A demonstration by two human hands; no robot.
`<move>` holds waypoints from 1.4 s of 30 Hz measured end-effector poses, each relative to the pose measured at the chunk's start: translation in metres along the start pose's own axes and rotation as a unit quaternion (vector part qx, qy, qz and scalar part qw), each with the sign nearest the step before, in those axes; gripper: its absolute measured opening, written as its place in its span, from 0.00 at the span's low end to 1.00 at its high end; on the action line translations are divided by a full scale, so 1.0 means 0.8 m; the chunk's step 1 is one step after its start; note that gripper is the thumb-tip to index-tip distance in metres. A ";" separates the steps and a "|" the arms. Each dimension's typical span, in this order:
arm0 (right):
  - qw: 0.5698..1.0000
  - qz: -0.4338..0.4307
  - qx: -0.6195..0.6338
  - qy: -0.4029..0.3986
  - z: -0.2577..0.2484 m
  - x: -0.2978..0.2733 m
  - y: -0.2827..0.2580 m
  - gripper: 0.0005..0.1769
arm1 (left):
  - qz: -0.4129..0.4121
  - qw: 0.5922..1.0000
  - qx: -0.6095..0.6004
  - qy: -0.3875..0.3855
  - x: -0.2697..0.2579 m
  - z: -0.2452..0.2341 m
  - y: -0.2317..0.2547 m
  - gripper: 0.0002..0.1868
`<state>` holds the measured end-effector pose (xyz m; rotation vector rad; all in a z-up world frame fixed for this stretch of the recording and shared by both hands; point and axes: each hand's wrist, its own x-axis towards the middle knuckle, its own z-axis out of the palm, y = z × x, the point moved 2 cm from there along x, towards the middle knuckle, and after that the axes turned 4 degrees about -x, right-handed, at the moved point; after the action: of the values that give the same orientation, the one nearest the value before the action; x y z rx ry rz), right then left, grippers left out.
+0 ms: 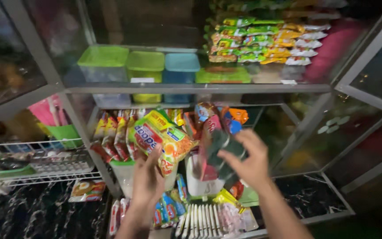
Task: The person repeatedly picks up small snack packets from a glass-fronted cupboard, wipes each with a green cloth, and places them back on the shelf. The person handles multiple packets one at a time, focusing on cleaning and repositioning them within the same shelf area.
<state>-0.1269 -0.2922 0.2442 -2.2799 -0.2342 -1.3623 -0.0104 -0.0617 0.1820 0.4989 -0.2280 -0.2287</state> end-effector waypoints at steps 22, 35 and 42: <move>0.957 0.023 -0.238 -0.165 0.009 0.211 0.238 0.31 | 0.141 0.926 0.341 -0.076 0.411 0.300 -0.012 0.24; 0.959 0.020 -0.234 -0.161 0.001 0.217 0.221 0.28 | 0.437 0.653 0.610 -0.104 0.675 0.430 -0.084 0.24; 0.966 -0.004 -0.222 -0.133 0.002 0.218 0.219 0.29 | 0.430 0.632 0.640 -0.075 0.685 0.442 -0.104 0.24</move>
<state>0.0257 -0.4605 0.3411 -2.8387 -0.0223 -1.2000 0.4007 -0.4383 0.5299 1.7286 -0.7800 0.9568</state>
